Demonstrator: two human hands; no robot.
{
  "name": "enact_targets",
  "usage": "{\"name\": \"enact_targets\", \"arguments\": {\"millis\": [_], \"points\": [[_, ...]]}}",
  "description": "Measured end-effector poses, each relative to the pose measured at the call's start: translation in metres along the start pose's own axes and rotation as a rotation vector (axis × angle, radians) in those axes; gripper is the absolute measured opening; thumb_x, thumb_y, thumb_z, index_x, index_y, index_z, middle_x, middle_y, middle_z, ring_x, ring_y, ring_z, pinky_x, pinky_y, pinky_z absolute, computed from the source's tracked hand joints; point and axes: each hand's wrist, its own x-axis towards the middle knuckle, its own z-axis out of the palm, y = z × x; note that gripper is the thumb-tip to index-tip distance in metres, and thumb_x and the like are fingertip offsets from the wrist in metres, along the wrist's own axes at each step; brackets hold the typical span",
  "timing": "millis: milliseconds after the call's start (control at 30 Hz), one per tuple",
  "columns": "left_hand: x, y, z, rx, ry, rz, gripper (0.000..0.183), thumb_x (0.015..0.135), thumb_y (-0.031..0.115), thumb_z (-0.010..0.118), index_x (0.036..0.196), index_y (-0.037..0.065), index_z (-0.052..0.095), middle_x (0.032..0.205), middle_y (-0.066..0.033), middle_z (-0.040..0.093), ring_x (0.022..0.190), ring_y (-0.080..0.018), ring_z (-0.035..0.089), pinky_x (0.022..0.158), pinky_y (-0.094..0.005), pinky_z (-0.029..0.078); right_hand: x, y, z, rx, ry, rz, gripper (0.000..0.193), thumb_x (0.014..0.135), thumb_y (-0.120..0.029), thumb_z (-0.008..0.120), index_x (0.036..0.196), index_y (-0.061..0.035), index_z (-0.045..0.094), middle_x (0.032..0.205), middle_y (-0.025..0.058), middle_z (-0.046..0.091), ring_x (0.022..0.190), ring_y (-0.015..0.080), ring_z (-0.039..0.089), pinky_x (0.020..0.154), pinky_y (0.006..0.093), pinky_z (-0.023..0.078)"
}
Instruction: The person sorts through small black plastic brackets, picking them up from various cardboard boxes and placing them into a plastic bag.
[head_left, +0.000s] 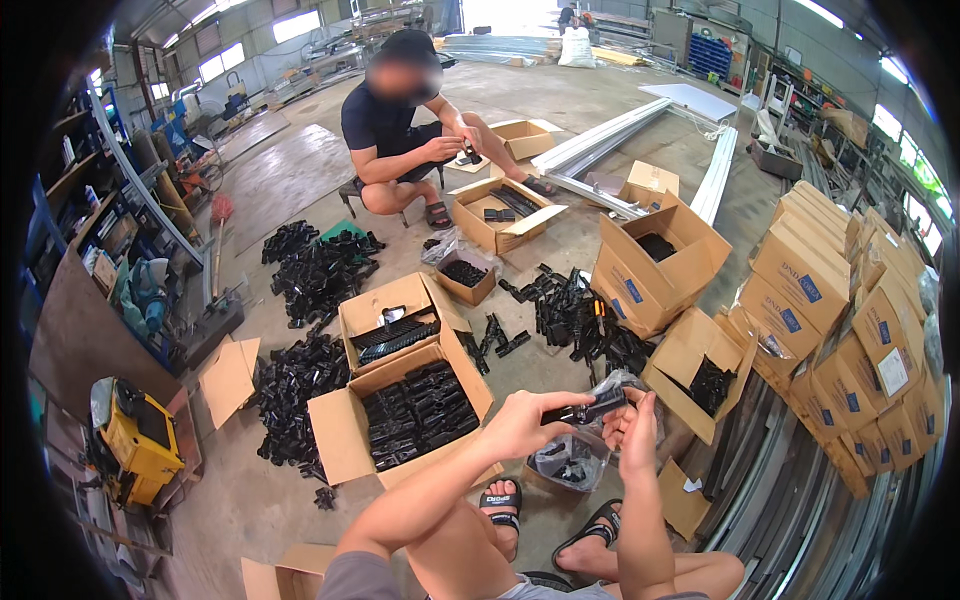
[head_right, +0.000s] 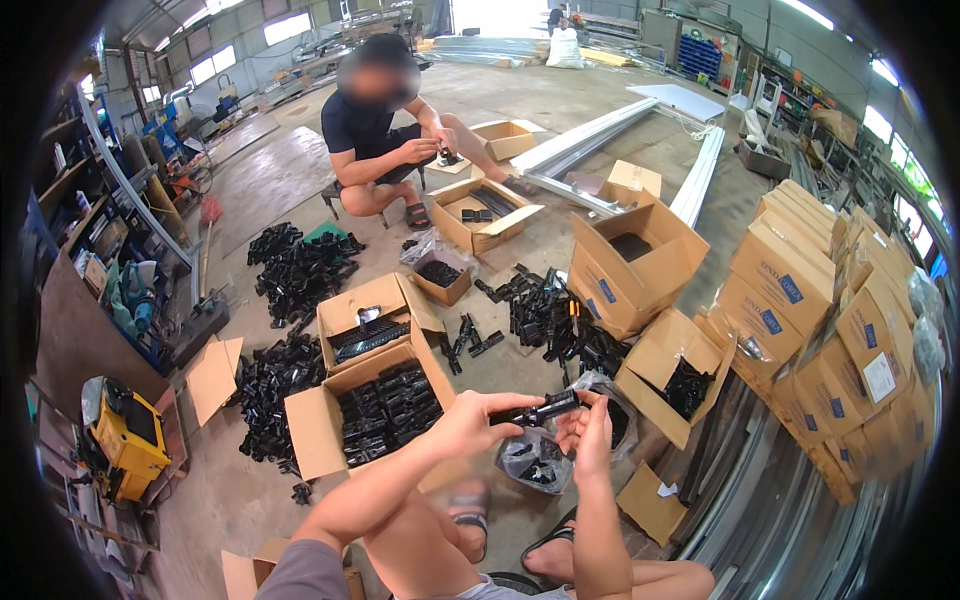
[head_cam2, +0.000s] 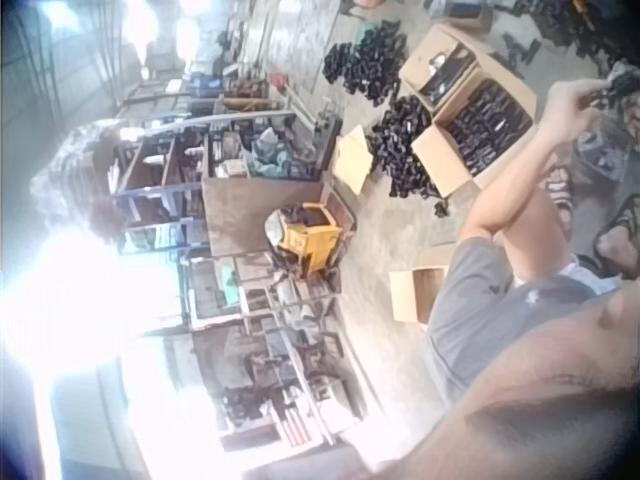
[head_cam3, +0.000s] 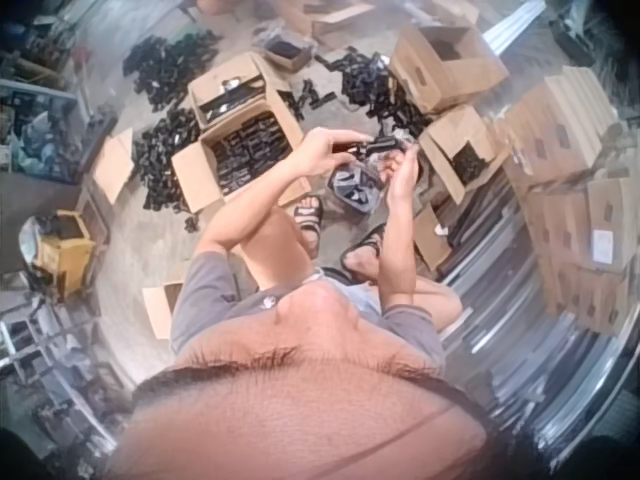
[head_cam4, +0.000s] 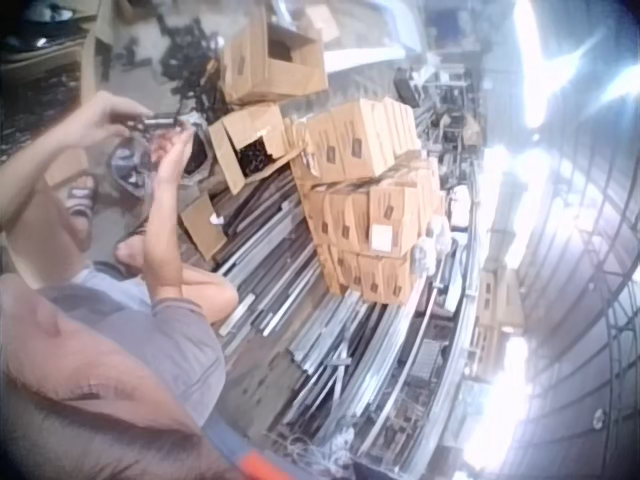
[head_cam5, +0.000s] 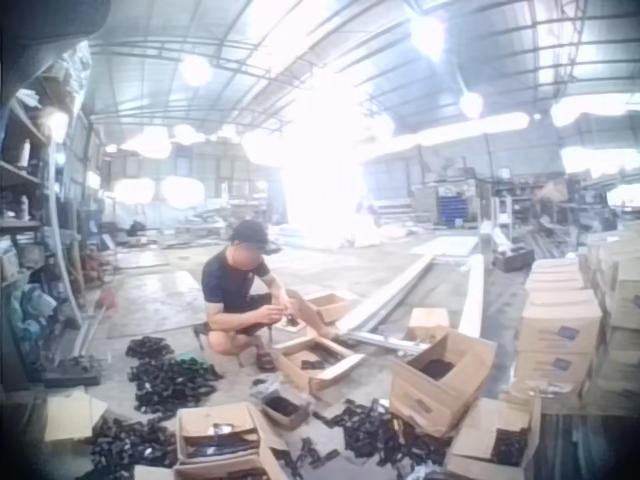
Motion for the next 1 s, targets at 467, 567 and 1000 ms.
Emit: {"name": "enact_targets", "arguments": {"millis": [467, 567, 1000], "points": [[0.012, -0.019, 0.016, 0.364, 0.224, 0.130, 0.066, 0.079, 0.013, 0.074, 0.142, 0.021, 0.054, 0.138, -0.0141, 0.059, 0.123, -0.0379, 0.059, 0.107, -0.0499, 0.045, -0.022, 0.030, -0.025, -0.110, -0.015, 0.101, 0.026, 0.104, -0.028, 0.054, 0.111, -0.0033, 0.057, 0.078, 0.0080, 0.065, 0.057, 0.0112, 0.059, 0.050, 0.0246, 0.046], [0.009, -0.051, 0.038, -0.151, 0.311, -0.268, 0.069, 0.088, 0.033, 0.075, 0.145, 0.006, 0.046, 0.134, -0.0196, 0.061, 0.121, -0.0345, 0.061, 0.103, -0.0458, 0.048, -0.027, 0.043, 0.001, -0.183, 0.072, -0.150, 0.024, 0.104, -0.022, 0.054, 0.115, -0.0011, 0.057, 0.078, 0.0069, 0.065, 0.059, 0.0095, 0.059, 0.054, 0.0245, 0.048], [0.003, -0.026, 0.051, -0.980, -0.087, -0.474, 0.044, 0.095, 0.022, 0.071, 0.132, 0.003, 0.057, 0.113, -0.0032, 0.069, 0.100, -0.0095, 0.064, 0.086, -0.0255, 0.052, -0.058, 0.059, 0.007, -0.784, 0.053, -0.739, 0.035, 0.094, -0.016, 0.064, 0.123, 0.0025, 0.059, 0.106, 0.0184, 0.068, 0.092, 0.0340, 0.067, 0.081, 0.0434, 0.052]]}}
